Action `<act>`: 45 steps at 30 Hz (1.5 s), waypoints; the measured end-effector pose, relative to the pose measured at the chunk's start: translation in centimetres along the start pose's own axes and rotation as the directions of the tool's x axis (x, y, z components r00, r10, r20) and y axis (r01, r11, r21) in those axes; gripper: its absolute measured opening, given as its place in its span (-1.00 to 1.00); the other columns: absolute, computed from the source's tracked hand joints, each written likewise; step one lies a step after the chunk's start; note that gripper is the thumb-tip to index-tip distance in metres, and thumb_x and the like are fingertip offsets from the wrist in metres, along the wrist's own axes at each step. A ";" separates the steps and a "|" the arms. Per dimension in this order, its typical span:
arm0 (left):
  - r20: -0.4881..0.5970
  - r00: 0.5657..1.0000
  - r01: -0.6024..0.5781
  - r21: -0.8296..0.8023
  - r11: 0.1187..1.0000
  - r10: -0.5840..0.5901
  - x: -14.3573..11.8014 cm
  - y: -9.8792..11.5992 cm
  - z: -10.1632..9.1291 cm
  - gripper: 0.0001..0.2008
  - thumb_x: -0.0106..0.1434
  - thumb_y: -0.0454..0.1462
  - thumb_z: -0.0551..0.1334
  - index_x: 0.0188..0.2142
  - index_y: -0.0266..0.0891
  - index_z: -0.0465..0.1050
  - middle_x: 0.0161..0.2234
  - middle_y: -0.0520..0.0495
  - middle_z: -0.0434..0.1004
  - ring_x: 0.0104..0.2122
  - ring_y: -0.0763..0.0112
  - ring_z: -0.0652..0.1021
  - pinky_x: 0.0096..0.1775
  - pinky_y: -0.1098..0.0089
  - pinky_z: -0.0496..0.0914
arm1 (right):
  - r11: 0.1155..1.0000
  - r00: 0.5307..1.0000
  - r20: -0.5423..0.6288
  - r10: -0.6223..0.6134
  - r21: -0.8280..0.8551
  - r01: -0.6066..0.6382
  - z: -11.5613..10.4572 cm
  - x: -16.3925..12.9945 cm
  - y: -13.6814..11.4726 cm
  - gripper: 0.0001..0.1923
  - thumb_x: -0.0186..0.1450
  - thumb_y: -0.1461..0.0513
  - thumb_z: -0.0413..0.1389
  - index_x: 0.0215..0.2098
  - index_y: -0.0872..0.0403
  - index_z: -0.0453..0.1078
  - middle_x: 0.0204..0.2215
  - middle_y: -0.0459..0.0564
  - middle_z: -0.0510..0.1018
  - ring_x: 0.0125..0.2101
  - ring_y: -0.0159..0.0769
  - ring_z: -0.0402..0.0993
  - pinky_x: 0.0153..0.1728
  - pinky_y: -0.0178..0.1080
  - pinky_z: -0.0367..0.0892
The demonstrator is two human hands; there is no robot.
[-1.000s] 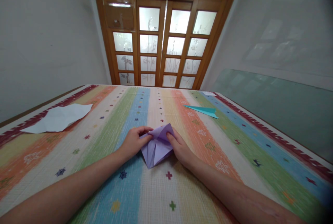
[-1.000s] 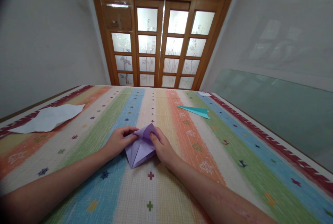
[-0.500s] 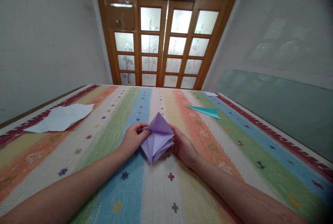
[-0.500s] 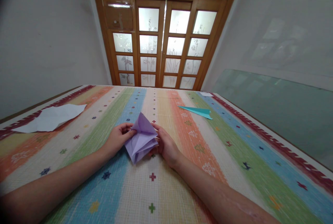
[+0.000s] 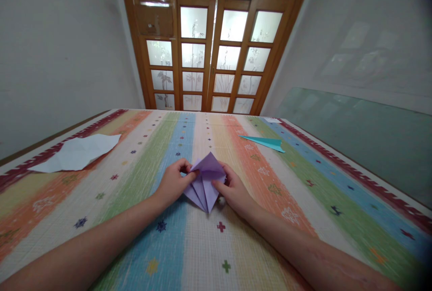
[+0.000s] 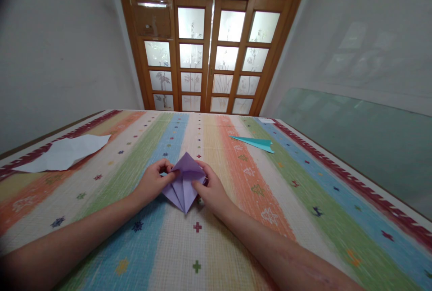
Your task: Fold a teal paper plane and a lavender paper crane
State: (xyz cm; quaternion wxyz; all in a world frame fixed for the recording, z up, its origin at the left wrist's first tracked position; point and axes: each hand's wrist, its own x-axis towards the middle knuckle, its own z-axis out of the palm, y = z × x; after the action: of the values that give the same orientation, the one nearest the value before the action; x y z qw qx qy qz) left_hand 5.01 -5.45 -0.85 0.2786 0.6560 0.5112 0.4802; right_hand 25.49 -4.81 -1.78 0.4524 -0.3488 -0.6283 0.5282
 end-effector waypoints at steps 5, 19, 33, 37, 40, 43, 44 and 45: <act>0.009 1.000 0.030 -0.052 0.998 -0.030 -0.1 -0.1 0.3 -0.82 0.10 -0.28 0.29 -0.30 -0.20 0.31 -0.44 0.05 0.48 -0.43 0.37 0.49 -0.40 0.44 0.29 | 0.958 0.993 0.013 -0.119 -0.261 0.118 0.5 -0.7 -0.5 -0.46 0.20 0.34 0.08 0.15 -0.04 0.33 0.04 0.05 0.48 -0.02 -0.11 0.42 -0.02 -0.03 0.36; 0.125 0.990 0.072 -0.060 0.996 -0.064 0.4 -0.7 0.3 -0.82 0.17 -0.26 0.24 -0.26 -0.28 0.56 -0.32 -0.10 0.62 -0.32 0.22 0.55 -0.29 0.34 0.38 | 0.990 0.991 -0.097 -0.090 -0.113 0.079 0.8 -0.8 -0.3 -0.45 0.28 0.21 0.13 0.21 -0.09 0.15 -0.11 -0.02 0.38 -0.34 -0.35 0.41 -0.43 -0.30 0.37; 0.134 0.967 0.247 -0.262 0.933 -0.218 0.8 -0.7 0.1 -0.68 0.17 -0.13 0.29 -0.20 -0.36 0.55 -0.28 -0.18 0.61 -0.35 0.25 0.54 -0.25 0.31 0.39 | 0.978 0.994 0.033 0.108 -0.183 -0.100 0.8 -0.4 -0.1 -0.72 0.20 0.08 0.24 -0.41 0.07 0.29 -0.49 -0.11 0.41 -0.56 -0.37 0.39 -0.59 -0.31 0.34; 0.168 0.956 0.284 -0.310 0.907 -0.241 0.7 -0.7 0.1 -0.68 0.17 -0.11 0.30 -0.20 -0.33 0.56 -0.28 -0.17 0.61 -0.36 0.25 0.54 -0.28 0.33 0.38 | 0.978 0.991 0.041 0.124 -0.176 -0.115 0.7 -0.3 0.0 -0.73 0.21 0.09 0.23 -0.41 0.08 0.30 -0.52 -0.12 0.40 -0.58 -0.39 0.37 -0.62 -0.33 0.31; 0.167 0.952 0.299 -0.331 0.895 -0.257 0.7 -0.5 0.2 -0.70 0.14 -0.12 0.32 -0.24 -0.31 0.56 -0.31 -0.15 0.61 -0.38 0.27 0.54 -0.30 0.34 0.38 | 0.983 0.995 0.043 0.092 -0.161 -0.084 0.7 -0.5 0.1 -0.74 0.22 0.09 0.22 -0.36 0.07 0.29 -0.48 -0.11 0.40 -0.55 -0.39 0.38 -0.63 -0.35 0.30; 0.174 0.949 0.309 -0.341 0.888 -0.263 0.7 -0.5 0.3 -0.67 0.13 -0.11 0.32 -0.22 -0.31 0.56 -0.29 -0.15 0.61 -0.36 0.26 0.55 -0.28 0.33 0.39 | 0.993 0.998 0.013 0.055 -0.107 -0.053 0.8 -0.6 0.0 -0.69 0.21 0.09 0.24 -0.22 0.04 0.26 -0.37 -0.10 0.40 -0.50 -0.38 0.39 -0.66 -0.38 0.30; 0.182 0.948 0.310 -0.341 0.887 -0.262 0.6 -0.5 0.3 -0.66 0.13 -0.10 0.32 -0.20 -0.32 0.55 -0.28 -0.16 0.61 -0.36 0.26 0.55 -0.27 0.32 0.39 | 0.996 0.999 -0.008 0.050 -0.074 -0.050 0.9 -0.6 -0.1 -0.63 0.20 0.09 0.25 -0.14 0.01 0.23 -0.32 -0.10 0.39 -0.50 -0.38 0.39 -0.68 -0.39 0.30; 0.193 0.947 0.309 -0.334 0.890 -0.257 0.6 -0.5 0.4 -0.64 0.14 -0.09 0.32 -0.19 -0.33 0.55 -0.28 -0.17 0.61 -0.36 0.25 0.55 -0.27 0.32 0.39 | 0.998 0.998 -0.031 0.047 -0.041 -0.049 0.9 -0.6 -0.2 -0.55 0.19 0.09 0.26 -0.05 -0.02 0.18 -0.27 -0.09 0.38 -0.50 -0.39 0.39 -0.69 -0.38 0.30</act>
State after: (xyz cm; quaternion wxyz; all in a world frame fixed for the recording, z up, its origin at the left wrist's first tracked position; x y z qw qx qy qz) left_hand 5.20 -4.67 -1.22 0.4972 0.5450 0.4834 0.4713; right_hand 24.89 -5.74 -1.76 0.4414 -0.3812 -0.6238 0.5203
